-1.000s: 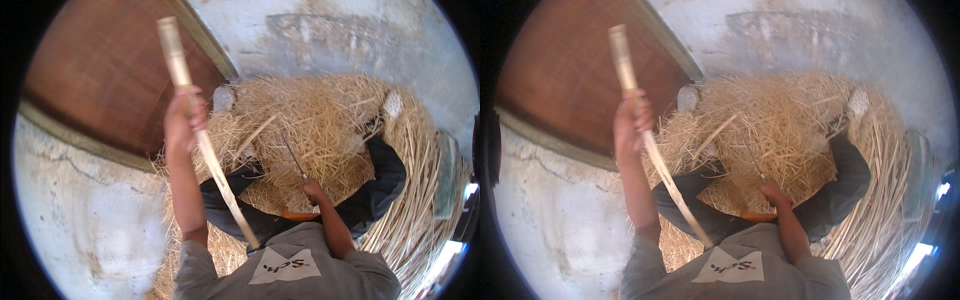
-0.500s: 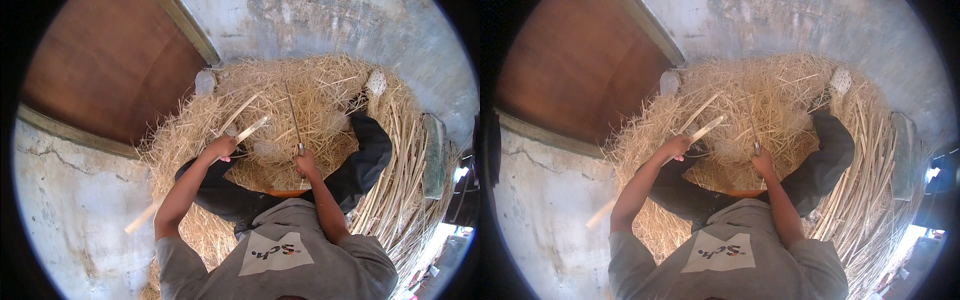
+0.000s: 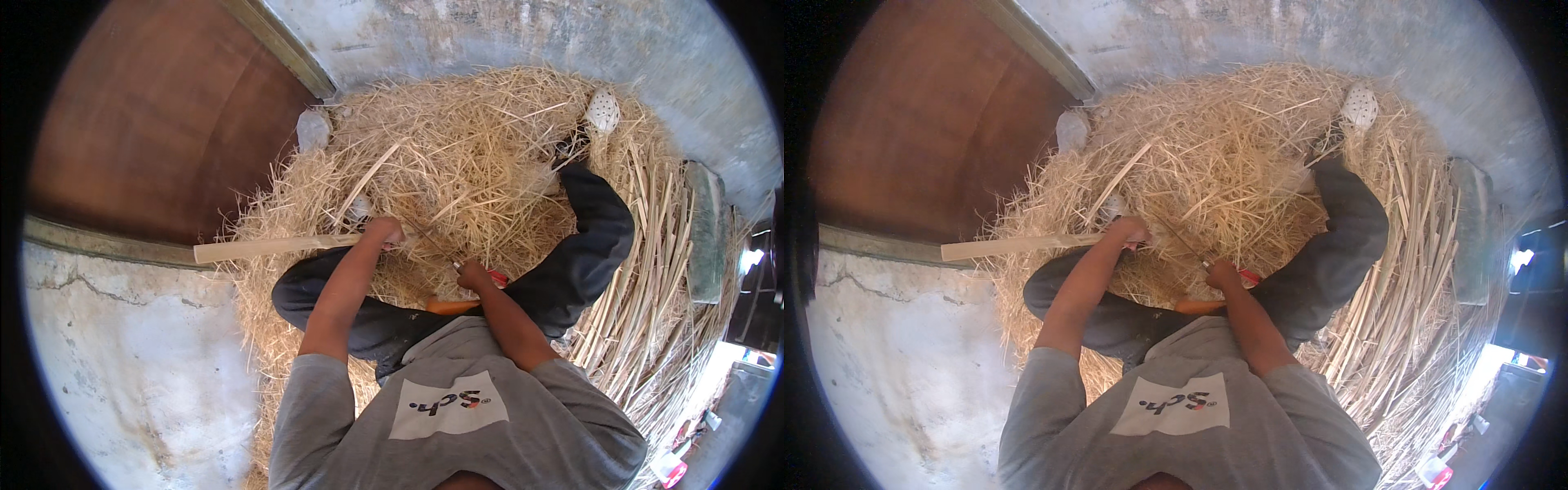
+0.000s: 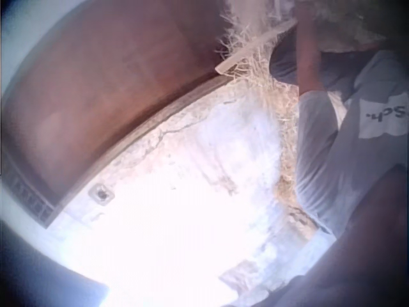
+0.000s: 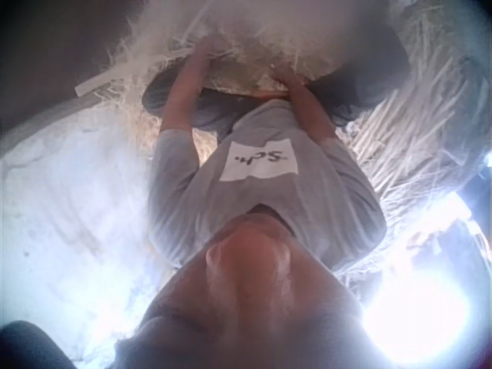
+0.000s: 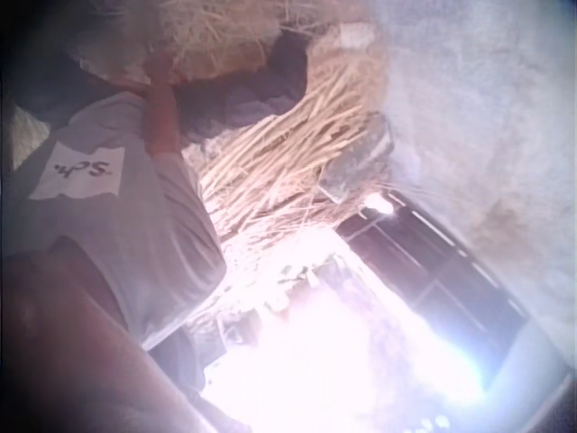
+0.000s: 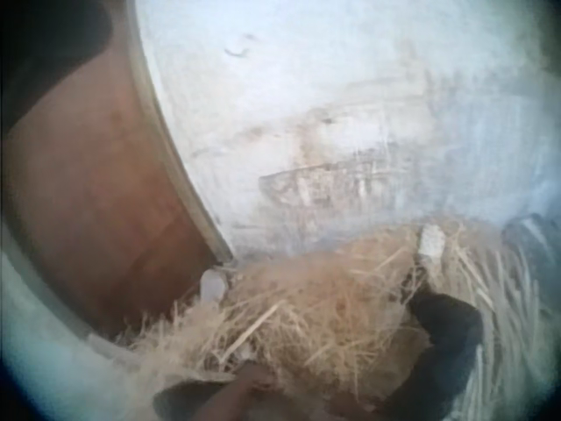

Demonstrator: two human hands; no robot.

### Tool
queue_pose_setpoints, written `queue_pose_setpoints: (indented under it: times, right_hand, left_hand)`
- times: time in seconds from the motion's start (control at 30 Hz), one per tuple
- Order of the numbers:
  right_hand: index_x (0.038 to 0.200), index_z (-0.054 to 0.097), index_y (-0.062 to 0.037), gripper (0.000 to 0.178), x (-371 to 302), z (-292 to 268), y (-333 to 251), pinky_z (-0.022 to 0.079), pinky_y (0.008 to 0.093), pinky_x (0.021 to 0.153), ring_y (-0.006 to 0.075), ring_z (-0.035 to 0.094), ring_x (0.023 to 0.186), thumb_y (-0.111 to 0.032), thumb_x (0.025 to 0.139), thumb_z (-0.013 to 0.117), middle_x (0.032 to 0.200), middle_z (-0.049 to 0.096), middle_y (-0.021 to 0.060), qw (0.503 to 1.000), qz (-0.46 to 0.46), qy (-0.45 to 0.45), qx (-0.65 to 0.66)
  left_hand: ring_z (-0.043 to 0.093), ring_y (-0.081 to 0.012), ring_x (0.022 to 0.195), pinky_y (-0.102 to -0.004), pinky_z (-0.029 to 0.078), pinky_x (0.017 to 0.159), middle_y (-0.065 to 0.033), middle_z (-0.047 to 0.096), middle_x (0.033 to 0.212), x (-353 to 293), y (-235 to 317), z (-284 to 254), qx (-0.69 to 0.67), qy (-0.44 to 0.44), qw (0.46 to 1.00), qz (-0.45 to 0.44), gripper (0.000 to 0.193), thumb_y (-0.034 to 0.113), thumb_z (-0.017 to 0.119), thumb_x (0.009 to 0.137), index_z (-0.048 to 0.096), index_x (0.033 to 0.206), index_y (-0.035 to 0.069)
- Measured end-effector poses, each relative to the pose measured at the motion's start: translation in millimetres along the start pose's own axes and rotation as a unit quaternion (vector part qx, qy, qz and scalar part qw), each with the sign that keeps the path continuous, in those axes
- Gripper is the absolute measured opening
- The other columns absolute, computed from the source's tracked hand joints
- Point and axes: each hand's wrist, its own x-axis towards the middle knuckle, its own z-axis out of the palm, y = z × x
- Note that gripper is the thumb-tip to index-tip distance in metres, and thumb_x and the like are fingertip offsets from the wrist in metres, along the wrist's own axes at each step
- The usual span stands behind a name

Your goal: The person sits on a pile of straw and uses a knife to split long bamboo strips into thinner pieces. They hold the bamboo with one hand and use the knife to carefully shave and separate the material, creating thin slivers.

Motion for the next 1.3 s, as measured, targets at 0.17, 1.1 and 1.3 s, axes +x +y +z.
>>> queue_pose_setpoints:
  times: [0.17,1.1,1.3]
  right_hand:
    - [0.096,0.066,-0.0008,0.032,7,6,-2,0.051,0.0443,0.080,0.0389,0.063,0.090,-0.021,0.072,0.061,0.097,0.064,0.0247,0.999,0.008,0.019,0.039]
    - [0.090,0.061,0.0033,0.029,-23,-39,-43,0.050,0.0469,0.073,0.0407,0.064,0.079,-0.017,0.069,0.057,0.079,0.064,0.0248,0.970,0.020,0.028,0.242]
    - [0.088,0.060,0.0043,0.027,-17,-30,-38,0.050,0.0467,0.072,0.0416,0.063,0.075,-0.015,0.069,0.057,0.076,0.063,0.0258,0.974,-0.014,0.063,0.219]
  left_hand:
    - [0.069,-0.0218,0.076,-0.0366,0.054,0.066,-0.0070,0.071,0.088,2,-10,-5,0.129,0.050,0.990,0.006,0.036,0.027,0.075,0.077,0.068,0.105,0.006]
    - [0.069,-0.0265,0.087,-0.0380,0.054,0.072,-0.0098,0.071,0.090,-166,-71,-39,0.243,0.256,0.935,-0.017,0.034,0.040,0.056,0.089,0.072,0.094,0.010]
    - [0.069,-0.0271,0.085,-0.0384,0.054,0.071,-0.0086,0.070,0.087,-149,-65,-24,0.214,0.262,0.941,-0.020,0.039,0.044,0.054,0.091,0.072,0.096,0.009]
